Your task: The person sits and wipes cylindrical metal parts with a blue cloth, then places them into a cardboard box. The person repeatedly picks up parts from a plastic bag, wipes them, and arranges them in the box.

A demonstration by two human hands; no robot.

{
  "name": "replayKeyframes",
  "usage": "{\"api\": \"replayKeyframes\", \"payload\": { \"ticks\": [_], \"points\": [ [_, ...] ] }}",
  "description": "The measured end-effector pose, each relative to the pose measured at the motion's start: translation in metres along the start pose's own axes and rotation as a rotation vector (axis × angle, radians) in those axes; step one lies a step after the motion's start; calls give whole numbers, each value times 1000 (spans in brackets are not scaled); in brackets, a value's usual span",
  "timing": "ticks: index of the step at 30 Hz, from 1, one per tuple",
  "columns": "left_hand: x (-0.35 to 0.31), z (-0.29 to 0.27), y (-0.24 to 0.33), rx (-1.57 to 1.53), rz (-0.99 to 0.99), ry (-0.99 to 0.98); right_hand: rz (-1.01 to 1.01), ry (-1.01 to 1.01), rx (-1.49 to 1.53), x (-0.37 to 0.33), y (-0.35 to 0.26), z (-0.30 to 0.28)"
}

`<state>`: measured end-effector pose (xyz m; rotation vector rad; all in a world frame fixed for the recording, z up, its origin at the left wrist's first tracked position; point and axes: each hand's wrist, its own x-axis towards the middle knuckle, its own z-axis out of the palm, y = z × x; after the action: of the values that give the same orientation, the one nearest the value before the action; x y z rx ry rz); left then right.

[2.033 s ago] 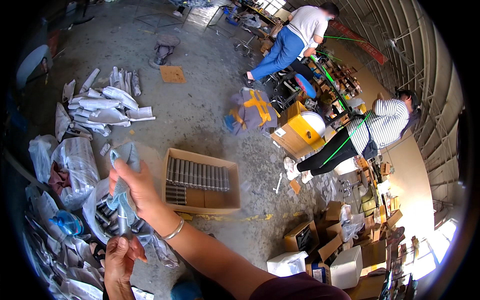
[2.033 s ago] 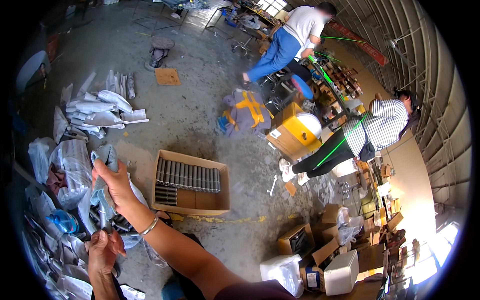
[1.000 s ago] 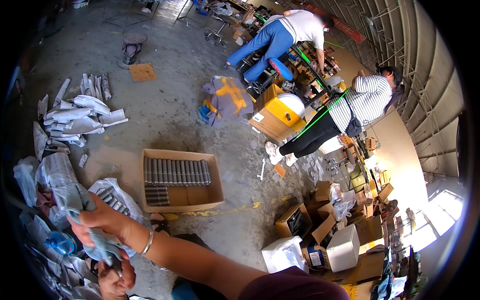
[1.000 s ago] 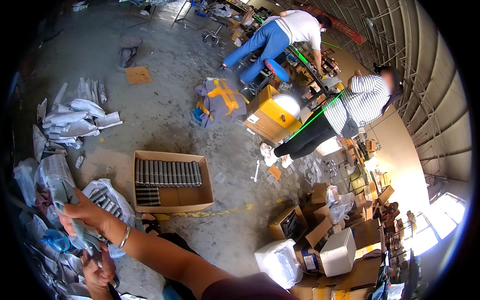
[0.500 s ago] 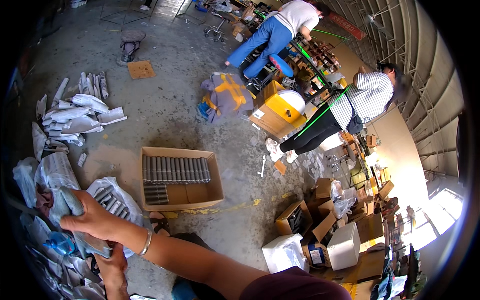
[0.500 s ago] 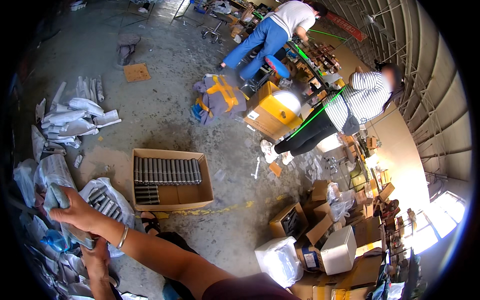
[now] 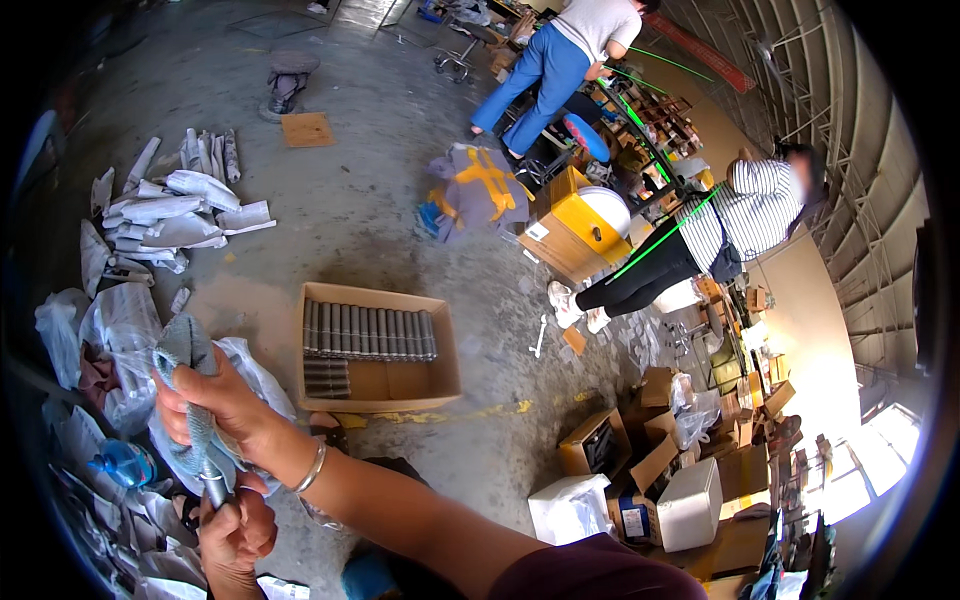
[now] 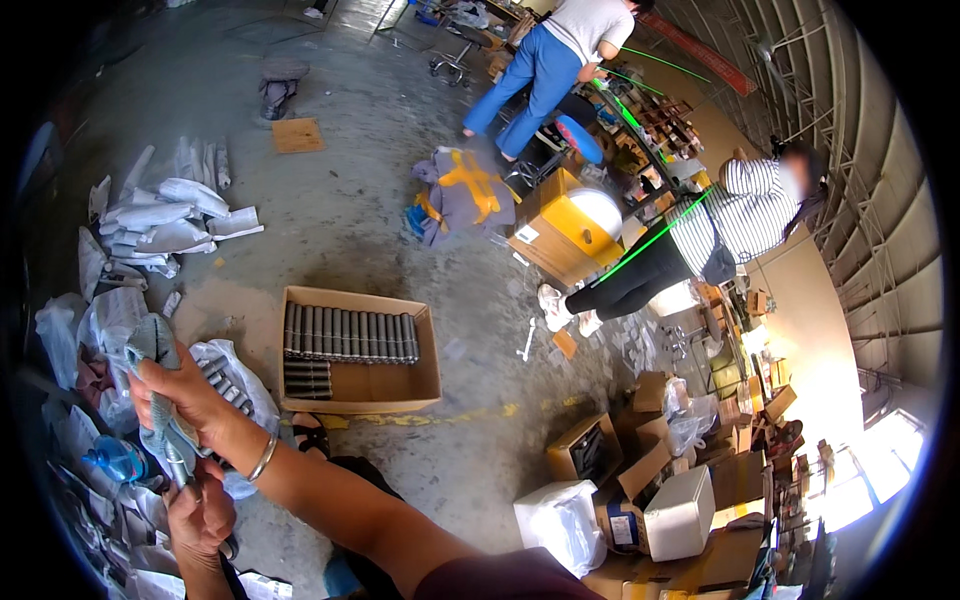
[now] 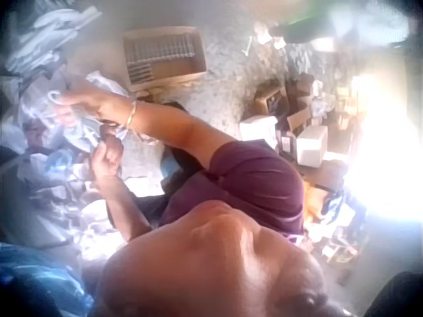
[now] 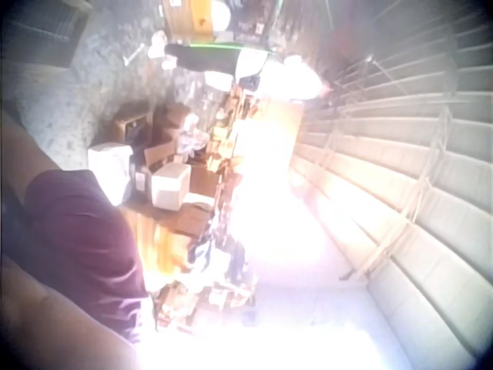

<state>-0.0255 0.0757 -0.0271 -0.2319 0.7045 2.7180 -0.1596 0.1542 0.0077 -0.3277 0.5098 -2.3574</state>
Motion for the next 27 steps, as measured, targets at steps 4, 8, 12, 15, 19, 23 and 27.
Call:
{"api": "replayKeyframes", "payload": {
  "ticks": [4,8,12,15,19,23,27],
  "points": [
    [2,-6,-6,242,41,179,23,59,-191,3,-1,3],
    [18,-23,-9,954,389,565,-219,330,-629,17,17,-7],
    [15,-11,2,1143,372,608,-164,507,-510,17,15,-11],
    [2,-8,13,379,185,309,-65,372,-376,17,9,-21],
    [3,-7,8,127,124,256,-61,291,-248,13,6,-18],
    [11,-16,-1,696,349,544,-112,439,-334,19,11,-26],
    [9,-10,2,1466,596,701,-67,551,-264,14,24,-21]
  ]
}}
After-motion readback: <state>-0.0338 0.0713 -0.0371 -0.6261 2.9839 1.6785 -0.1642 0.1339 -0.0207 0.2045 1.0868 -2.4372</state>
